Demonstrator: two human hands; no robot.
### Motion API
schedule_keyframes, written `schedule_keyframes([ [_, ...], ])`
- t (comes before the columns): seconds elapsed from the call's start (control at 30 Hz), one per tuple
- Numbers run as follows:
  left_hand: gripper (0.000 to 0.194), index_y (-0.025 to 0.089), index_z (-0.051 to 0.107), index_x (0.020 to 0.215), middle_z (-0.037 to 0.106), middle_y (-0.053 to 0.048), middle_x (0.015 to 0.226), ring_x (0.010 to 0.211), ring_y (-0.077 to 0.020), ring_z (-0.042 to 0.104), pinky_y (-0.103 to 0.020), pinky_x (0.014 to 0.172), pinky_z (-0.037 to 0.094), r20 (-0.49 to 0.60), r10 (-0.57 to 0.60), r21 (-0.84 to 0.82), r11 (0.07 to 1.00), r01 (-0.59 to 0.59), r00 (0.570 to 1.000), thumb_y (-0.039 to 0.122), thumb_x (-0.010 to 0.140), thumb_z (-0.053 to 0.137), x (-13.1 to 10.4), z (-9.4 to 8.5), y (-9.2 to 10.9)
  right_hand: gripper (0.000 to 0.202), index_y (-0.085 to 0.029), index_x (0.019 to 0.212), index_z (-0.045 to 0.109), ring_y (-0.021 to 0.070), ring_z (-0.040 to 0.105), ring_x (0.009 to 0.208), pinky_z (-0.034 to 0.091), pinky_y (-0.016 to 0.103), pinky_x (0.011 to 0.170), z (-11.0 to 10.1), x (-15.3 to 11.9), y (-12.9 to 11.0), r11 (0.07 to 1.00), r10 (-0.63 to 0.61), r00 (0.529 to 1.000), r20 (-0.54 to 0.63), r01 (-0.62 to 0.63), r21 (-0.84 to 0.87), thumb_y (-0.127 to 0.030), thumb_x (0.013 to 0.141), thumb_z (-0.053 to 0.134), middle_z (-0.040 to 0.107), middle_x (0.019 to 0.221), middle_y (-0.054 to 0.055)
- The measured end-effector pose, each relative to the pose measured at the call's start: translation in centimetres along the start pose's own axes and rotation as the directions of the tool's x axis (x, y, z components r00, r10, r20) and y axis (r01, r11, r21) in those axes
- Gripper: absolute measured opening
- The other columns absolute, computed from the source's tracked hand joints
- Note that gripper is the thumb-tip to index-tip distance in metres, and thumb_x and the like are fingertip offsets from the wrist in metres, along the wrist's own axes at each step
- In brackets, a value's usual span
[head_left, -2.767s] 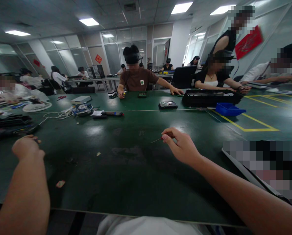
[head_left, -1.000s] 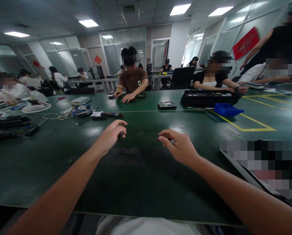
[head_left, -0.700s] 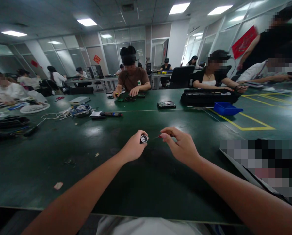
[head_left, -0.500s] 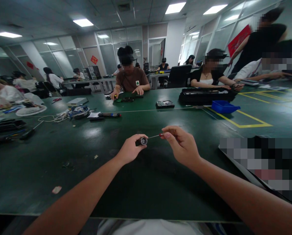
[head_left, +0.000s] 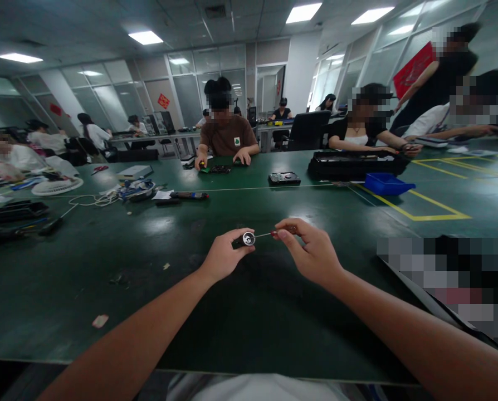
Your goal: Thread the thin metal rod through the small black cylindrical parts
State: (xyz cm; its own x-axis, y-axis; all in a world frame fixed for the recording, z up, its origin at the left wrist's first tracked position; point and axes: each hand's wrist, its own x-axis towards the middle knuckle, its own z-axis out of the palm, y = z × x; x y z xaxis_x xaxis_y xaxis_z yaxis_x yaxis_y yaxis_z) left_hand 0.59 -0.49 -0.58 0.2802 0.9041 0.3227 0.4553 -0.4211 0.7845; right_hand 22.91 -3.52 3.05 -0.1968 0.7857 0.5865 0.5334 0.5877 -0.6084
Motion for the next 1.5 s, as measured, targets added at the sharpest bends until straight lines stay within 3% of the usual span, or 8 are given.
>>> schedule_keyframes([
  [0.43,0.041,0.027,0.069,0.119,0.068,-0.001,0.124,0.122,-0.0223,0.059,-0.039,0.111,0.040,-0.004,0.011,0.022,1.000,-0.011,1.000,0.021,0.079,0.076,-0.1,0.0,0.0,0.024,-0.020,0.088,0.070,0.0157,0.065,0.062,0.045,0.027,0.056,0.0,0.1,0.6,0.999,-0.004,1.000,0.009,0.004,-0.050,-0.044,0.089,0.065,0.070,0.071,0.001],
  [1.5,0.040,0.026,0.069,0.118,0.070,-0.003,0.119,0.115,-0.0220,0.062,-0.039,0.106,0.043,0.009,0.055,0.034,0.998,-0.056,0.998,0.021,0.079,0.075,0.0,-0.1,-0.5,0.023,-0.018,0.085,0.069,0.0143,0.063,0.060,0.045,0.025,0.055,-0.3,0.1,-0.2,0.998,-0.040,0.995,0.088,0.044,-0.051,-0.040,0.091,0.062,0.070,0.072,0.002],
])
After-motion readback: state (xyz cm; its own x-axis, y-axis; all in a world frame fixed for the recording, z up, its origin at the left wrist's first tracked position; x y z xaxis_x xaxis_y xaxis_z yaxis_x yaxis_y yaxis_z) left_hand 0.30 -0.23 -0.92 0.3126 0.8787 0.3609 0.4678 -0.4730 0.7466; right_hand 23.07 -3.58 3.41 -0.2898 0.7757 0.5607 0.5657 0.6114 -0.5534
